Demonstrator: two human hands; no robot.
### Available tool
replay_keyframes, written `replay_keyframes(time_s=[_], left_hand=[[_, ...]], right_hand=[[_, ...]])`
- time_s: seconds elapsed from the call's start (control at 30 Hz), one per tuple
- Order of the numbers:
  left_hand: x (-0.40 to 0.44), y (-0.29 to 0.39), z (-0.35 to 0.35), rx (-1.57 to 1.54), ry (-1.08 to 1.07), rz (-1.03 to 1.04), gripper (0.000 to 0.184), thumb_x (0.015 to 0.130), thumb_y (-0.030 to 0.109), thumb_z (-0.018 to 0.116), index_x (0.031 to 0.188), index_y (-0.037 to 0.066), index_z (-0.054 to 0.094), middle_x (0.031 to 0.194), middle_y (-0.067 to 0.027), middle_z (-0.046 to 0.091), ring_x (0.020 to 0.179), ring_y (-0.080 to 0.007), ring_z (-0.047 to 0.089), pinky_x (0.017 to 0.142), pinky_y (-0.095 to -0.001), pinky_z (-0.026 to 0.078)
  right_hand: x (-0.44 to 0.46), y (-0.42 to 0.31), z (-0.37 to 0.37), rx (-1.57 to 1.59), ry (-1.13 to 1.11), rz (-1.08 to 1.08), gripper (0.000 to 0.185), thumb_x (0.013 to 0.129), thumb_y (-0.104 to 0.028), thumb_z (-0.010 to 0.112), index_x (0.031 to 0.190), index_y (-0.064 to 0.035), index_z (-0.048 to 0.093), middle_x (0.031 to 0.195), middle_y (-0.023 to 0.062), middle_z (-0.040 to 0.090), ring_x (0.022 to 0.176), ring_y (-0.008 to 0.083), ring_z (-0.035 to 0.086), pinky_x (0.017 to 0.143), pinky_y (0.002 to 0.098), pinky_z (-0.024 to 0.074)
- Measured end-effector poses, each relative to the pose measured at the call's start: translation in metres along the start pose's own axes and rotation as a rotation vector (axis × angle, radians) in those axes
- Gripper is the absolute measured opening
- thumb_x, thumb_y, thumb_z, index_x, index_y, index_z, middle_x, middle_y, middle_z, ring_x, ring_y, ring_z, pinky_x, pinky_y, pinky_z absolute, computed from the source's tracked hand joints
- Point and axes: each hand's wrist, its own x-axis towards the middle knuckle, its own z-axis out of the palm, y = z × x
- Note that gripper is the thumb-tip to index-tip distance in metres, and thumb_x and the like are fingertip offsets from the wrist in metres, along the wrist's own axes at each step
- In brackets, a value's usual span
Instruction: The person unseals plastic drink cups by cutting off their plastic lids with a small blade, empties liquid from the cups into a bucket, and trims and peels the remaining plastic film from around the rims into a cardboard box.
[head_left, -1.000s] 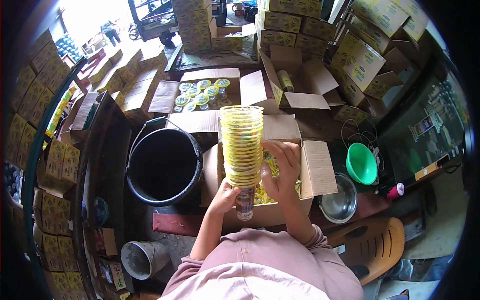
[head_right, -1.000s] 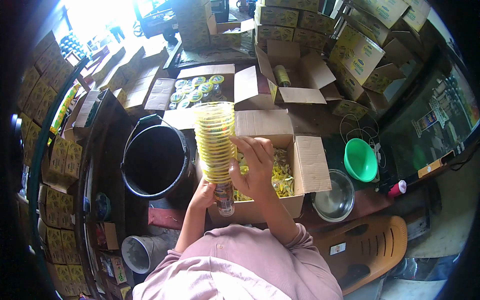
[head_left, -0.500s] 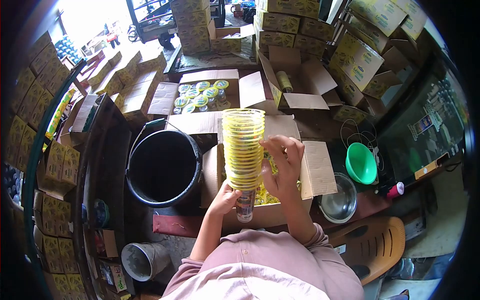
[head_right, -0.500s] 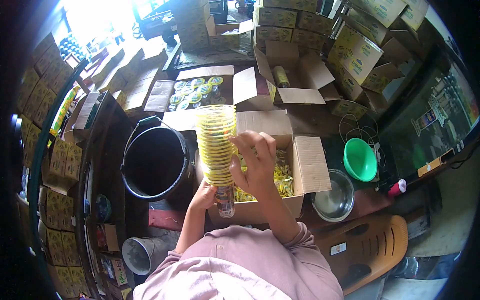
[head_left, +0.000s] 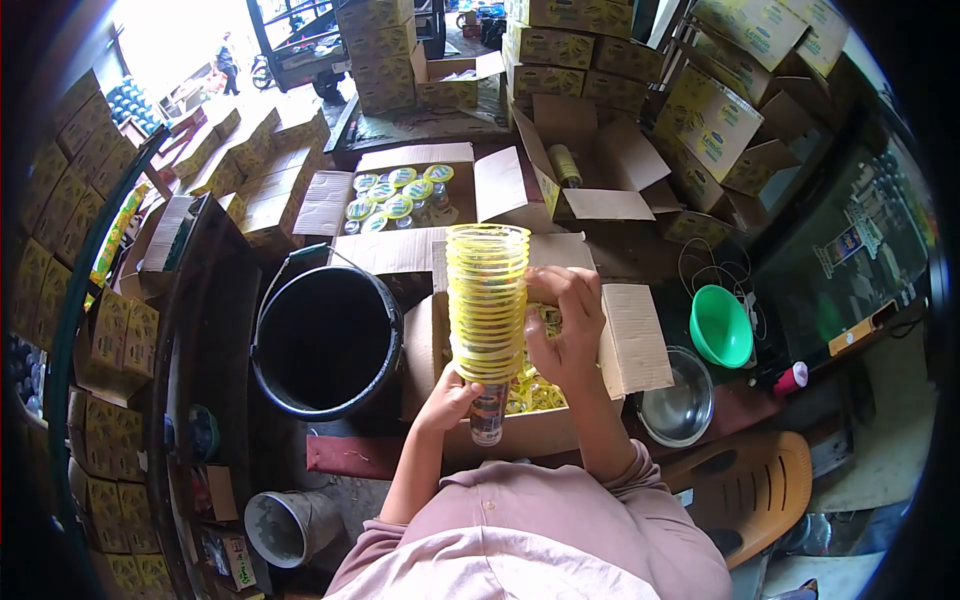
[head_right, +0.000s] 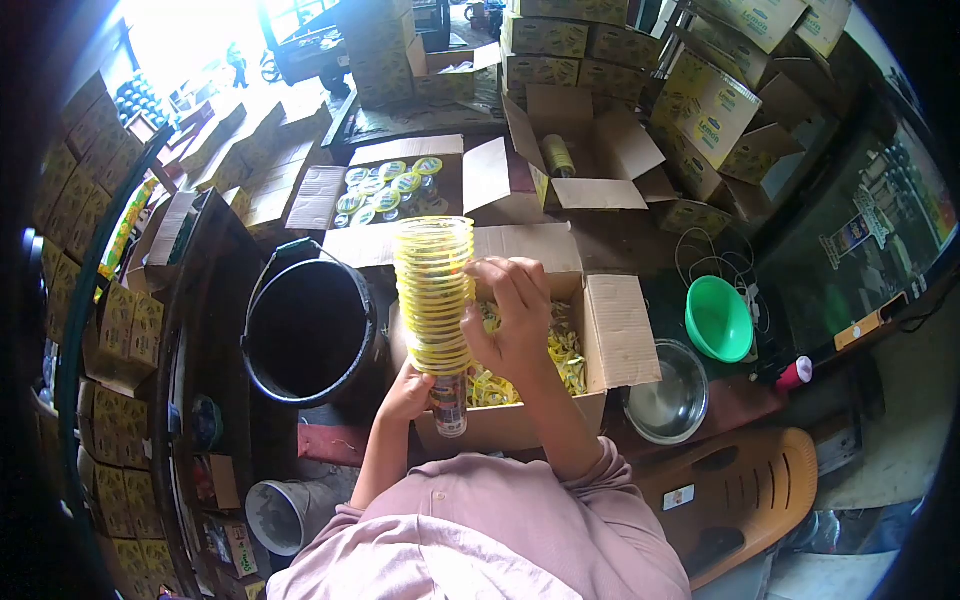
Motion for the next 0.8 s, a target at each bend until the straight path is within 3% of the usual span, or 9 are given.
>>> replay_keyframes(time_s=[0.27, 0.8], left_hand=[[0.002, -0.003, -0.004, 0.014, -0.025, 0.003, 0.064, 0.074, 0.041, 0.068, 0.118, 0.001, 0.043, 0.105, -0.0070, 0.057, 0.094, -0.0144, 0.054, 0.082, -0.0307, 0.044], [0.001, -0.015, -0.016, 0.115, 0.017, 0.006, 0.055, 0.076, 0.025, 0.068, 0.118, 0.001, 0.043, 0.111, -0.0057, 0.053, 0.101, -0.0138, 0.049, 0.089, -0.0308, 0.039]], right_hand=[[0.001, 0.001, 0.002, -0.041, -0.006, 0.038, 0.040, 0.066, -0.011, 0.053, 0.105, -0.0023, 0.058, 0.088, 0.0124, 0.058, 0.079, 0.0268, 0.049, 0.075, 0.0369, 0.0387], [0.001, 0.005, 0.000, -0.074, -0.025, 0.038, 0.035, 0.066, -0.008, 0.050, 0.099, -0.0035, 0.060, 0.087, 0.0088, 0.059, 0.078, 0.0248, 0.047, 0.074, 0.0346, 0.0380]])
